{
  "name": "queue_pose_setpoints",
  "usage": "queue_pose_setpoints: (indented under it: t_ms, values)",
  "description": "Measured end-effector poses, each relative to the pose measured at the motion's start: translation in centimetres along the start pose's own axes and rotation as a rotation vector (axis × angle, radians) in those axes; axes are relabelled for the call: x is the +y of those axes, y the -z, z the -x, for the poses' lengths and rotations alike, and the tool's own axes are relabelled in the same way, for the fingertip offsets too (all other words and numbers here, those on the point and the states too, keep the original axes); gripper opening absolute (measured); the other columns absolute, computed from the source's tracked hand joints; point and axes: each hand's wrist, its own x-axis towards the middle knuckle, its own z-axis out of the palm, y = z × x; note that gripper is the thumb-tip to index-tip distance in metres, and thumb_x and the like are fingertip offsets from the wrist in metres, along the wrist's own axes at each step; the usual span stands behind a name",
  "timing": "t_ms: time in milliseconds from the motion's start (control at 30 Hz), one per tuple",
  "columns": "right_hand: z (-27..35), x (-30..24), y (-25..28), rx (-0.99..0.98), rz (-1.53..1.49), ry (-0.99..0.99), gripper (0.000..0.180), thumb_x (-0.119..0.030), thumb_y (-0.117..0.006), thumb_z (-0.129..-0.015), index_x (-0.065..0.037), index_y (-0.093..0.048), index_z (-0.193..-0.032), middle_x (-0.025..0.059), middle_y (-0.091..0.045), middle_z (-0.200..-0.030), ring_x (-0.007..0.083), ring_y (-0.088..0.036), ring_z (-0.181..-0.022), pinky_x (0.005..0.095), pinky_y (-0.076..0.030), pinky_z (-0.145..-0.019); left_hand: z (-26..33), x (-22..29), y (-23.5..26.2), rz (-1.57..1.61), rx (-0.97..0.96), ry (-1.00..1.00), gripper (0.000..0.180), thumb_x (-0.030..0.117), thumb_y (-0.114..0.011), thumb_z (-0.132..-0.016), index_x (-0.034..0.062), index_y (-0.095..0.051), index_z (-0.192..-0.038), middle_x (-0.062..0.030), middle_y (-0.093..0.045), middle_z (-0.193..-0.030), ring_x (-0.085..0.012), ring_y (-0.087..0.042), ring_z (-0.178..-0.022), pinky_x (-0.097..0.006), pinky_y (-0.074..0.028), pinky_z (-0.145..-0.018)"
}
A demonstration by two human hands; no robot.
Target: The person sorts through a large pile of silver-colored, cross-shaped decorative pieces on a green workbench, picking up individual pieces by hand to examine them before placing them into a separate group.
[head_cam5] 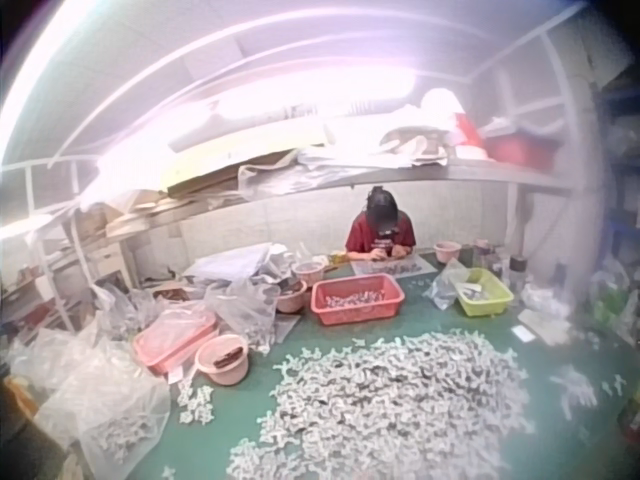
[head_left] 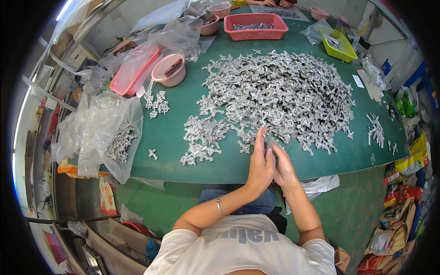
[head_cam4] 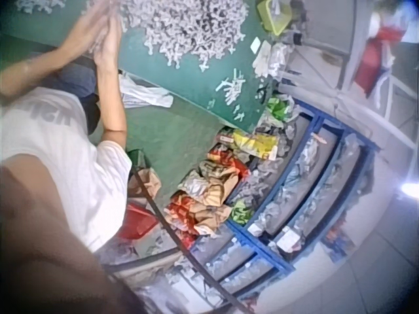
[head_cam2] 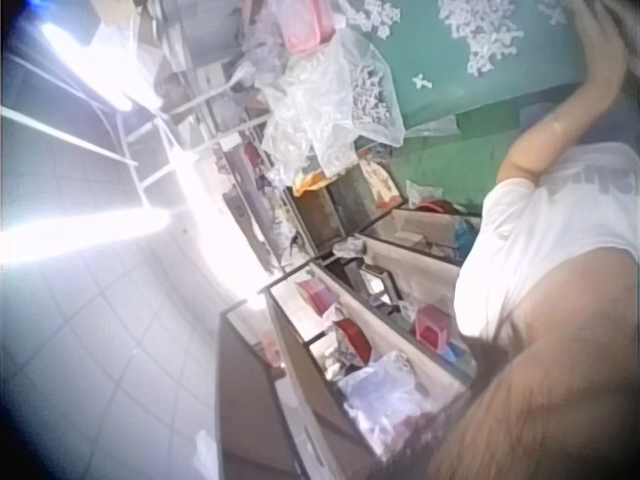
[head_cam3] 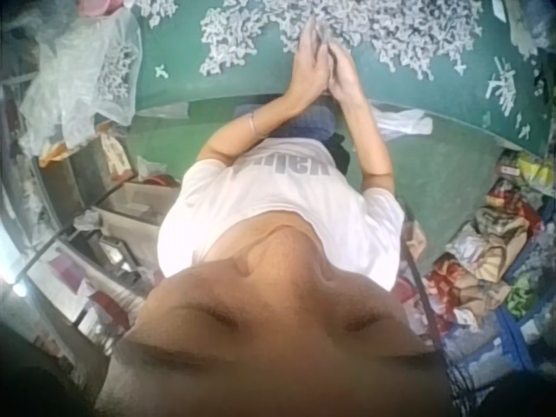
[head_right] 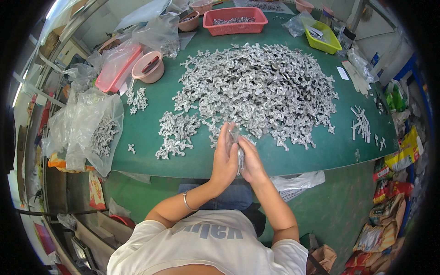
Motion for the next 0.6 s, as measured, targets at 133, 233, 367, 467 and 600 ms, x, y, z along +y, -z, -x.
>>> queue_pose_setpoints:
  t_ms: [133,233,367,467,600]
  values:
    - [-0.2,0.1,0.3,-0.058,0.031,0.004,0.021,-0.019,-0.046,-0.091,-0.005,-0.052,-0.105,0.0045,-0.058,-0.097,0.0121,-0.057,-0.087,0.0239,-0.046,-0.073,-0.4,1.4,0.6,-0.34,-0.073,-0.188,0.049,-0.008,-0.034,-0.082,-0.0039,-0.029,-0.13,-0.0255,-0.025,-0.137,-0.0343,-0.026,-0.128,-0.035,-0.023,-0.103]
    - [-0.2,0.0,-0.6,-0.02,0.013,0.024,0.019,-0.018,-0.047,-0.09,-0.005,-0.053,-0.102,0.0038,-0.058,-0.091,0.0124,-0.058,-0.079,0.0232,-0.047,-0.065,-0.5,2.0,1.0,-0.51,-0.144,-0.25,0.048,-0.007,-0.038,-0.082,-0.0005,-0.032,-0.129,-0.0271,-0.025,-0.136,-0.0372,-0.027,-0.127,-0.037,-0.024,-0.103]
    - [-0.6,-1.4,3.6,-0.361,-0.139,-0.082,0.014,-0.019,-0.048,-0.089,-0.006,-0.052,-0.092,0.0047,-0.056,-0.083,0.0102,-0.053,-0.068,0.0219,-0.04,-0.045,-2.0,1.8,2.1,-0.798,-0.243,-0.232,0.046,-0.006,-0.045,-0.081,0.0017,-0.038,-0.125,-0.0259,-0.031,-0.134,-0.0366,-0.031,-0.125,-0.037,-0.028,-0.101]
    - [-0.1,-1.9,3.5,-0.267,-0.205,0.005,0.012,-0.019,-0.046,-0.089,-0.008,-0.05,-0.092,0.0048,-0.048,-0.076,0.0107,-0.044,-0.061,0.0197,-0.031,-0.038,-3.6,0.6,3.2,-0.527,-0.088,-0.332,0.035,-0.004,-0.056,-0.074,0.0015,-0.052,-0.109,-0.0185,-0.053,-0.111,-0.0348,-0.047,-0.107,-0.036,-0.039,-0.089]
    - [0.4,-2.7,3.9,-0.228,-0.33,0.073,0.011,-0.014,-0.044,-0.088,-0.011,-0.047,-0.098,0.0069,-0.046,-0.078,0.0156,-0.043,-0.062,0.0237,-0.035,-0.045,-5.8,-2.6,4.1,-0.848,-0.215,-0.418,0.02,0.0,-0.062,-0.068,0.005,-0.062,-0.087,-0.0097,-0.053,-0.087,-0.0271,-0.05,-0.084,-0.037,-0.039,-0.074]
